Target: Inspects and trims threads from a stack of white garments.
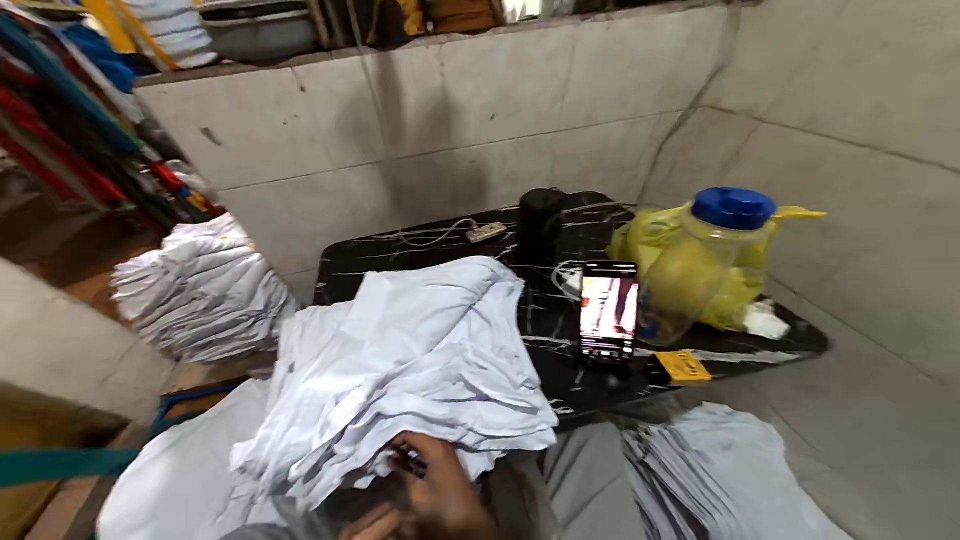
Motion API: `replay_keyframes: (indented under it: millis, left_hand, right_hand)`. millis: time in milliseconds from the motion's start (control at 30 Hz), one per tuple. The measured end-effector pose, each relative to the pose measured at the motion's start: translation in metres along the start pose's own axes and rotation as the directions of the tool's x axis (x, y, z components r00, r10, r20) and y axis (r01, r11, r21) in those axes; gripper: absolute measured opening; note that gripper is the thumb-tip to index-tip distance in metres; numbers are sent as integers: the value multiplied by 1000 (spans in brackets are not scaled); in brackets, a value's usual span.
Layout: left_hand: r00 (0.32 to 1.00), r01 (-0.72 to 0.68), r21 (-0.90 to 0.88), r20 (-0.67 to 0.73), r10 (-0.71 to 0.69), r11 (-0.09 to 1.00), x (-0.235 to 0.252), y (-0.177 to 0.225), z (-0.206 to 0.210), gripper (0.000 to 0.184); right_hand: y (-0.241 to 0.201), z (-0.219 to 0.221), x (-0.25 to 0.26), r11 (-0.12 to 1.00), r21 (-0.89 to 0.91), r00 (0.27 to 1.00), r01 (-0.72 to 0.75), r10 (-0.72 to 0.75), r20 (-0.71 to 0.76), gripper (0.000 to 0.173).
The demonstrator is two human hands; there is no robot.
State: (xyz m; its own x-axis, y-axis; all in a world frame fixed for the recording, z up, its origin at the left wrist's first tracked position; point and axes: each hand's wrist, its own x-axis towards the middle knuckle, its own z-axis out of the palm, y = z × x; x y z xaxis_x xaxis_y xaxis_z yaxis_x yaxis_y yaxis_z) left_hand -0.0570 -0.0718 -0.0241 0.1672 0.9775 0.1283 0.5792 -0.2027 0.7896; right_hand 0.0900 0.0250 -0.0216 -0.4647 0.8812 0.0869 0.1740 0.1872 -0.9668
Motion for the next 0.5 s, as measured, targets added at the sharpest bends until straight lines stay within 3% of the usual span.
replay_keyframes:
  millis: [133, 200, 400, 500]
  left_hand:
    - [924, -35, -26, -381, 23, 999, 2, -8, -19, 17]
    - [872, -44, 28, -486, 52, 999, 4, -14, -29, 24]
    - [852, -64, 118, -511, 116, 991, 14, -18, -35, 27]
    - [875, -30, 285, -456, 162, 958, 17, -16, -35, 25]
  right_hand:
    - [2, 4, 3, 994, 80, 995, -77, 82, -58, 25]
    - [3, 6, 3, 991, 99, 993, -86, 93, -73, 26]
    - [8, 5, 1, 985, 163, 993, -61, 77, -93, 24]
    - [6, 6, 2, 982, 173, 992, -75, 91, -87, 23]
